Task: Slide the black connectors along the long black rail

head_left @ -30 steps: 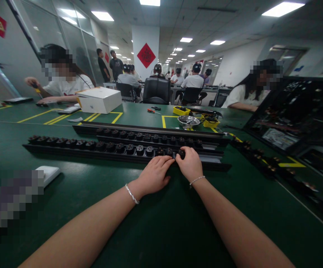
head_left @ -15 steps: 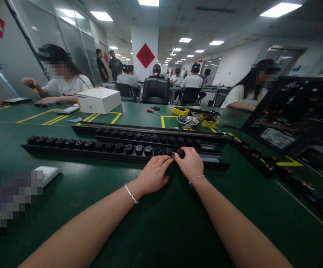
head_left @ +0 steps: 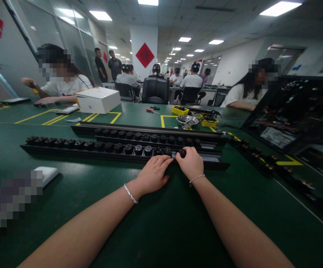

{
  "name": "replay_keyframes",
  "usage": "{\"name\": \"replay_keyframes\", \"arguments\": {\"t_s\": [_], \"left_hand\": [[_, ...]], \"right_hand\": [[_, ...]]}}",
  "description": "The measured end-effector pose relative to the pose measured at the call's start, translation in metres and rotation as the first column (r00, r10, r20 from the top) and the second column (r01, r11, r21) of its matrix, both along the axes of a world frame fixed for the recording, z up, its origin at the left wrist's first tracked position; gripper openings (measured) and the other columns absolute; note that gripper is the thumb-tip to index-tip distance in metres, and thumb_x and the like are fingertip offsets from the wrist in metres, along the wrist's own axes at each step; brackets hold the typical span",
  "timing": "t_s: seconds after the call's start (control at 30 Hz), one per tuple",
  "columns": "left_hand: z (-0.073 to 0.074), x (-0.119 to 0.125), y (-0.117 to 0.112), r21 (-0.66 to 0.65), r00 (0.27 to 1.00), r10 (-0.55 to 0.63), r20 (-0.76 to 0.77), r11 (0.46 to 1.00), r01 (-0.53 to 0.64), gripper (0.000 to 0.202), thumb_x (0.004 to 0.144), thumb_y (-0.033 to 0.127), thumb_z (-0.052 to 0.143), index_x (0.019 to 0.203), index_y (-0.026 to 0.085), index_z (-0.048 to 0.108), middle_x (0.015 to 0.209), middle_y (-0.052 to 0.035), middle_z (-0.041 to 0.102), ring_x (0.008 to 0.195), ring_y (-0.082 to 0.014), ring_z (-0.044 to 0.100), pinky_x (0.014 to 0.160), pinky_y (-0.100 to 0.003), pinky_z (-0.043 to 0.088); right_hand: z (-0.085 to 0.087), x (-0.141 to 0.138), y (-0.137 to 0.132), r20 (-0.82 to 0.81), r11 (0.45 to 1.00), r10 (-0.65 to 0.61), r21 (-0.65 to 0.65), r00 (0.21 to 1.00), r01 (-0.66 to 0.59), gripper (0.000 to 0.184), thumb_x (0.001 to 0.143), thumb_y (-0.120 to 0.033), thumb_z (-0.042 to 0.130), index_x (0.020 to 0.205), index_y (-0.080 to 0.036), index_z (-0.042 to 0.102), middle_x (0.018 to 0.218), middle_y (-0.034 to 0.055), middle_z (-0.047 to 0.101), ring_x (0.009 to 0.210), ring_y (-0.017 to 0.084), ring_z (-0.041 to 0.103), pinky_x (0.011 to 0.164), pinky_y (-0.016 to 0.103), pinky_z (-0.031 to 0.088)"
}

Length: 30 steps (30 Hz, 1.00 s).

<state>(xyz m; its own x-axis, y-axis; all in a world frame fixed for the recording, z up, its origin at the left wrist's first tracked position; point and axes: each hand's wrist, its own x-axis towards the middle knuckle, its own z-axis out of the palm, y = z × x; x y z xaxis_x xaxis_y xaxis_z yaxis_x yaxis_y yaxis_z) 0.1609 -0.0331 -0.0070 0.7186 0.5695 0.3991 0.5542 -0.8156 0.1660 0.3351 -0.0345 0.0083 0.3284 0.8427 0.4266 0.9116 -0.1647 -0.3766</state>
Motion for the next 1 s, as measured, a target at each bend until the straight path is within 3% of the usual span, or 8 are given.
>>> {"name": "replay_keyframes", "arguments": {"t_s": [0.33, 1.0], "left_hand": [[-0.0008, 0.0008, -0.0003, 0.014, 1.0, 0.0, 0.007, 1.0, 0.0, 0.061, 0.077, 0.025, 0.058, 0.134, 0.019, 0.036, 0.137, -0.0084, 0.044, 0.125, -0.0239, 0.039, 0.108, -0.04, 0.03], [0.0005, 0.0007, -0.0015, 0.019, 1.0, -0.002, 0.007, 1.0, 0.002, 0.06, 0.078, 0.025, 0.058, 0.134, 0.019, 0.037, 0.136, -0.0085, 0.044, 0.125, -0.0247, 0.039, 0.107, -0.041, 0.03]], "right_hand": [[-0.0012, 0.0033, -0.0036, 0.016, 0.998, -0.068, -0.002, 0.998, 0.069, 0.03, 0.079, -0.039, 0.049, 0.097, -0.019, 0.063, 0.104, 0.0108, 0.062, 0.097, 0.027, 0.051, 0.079, 0.04, 0.037], [-0.0059, 0.009, -0.0034, -0.011, 0.997, -0.065, 0.052, 0.998, 0.065, 0.029, 0.077, -0.037, 0.048, 0.093, -0.019, 0.065, 0.103, 0.0107, 0.064, 0.101, 0.028, 0.048, 0.083, 0.041, 0.036]]}}
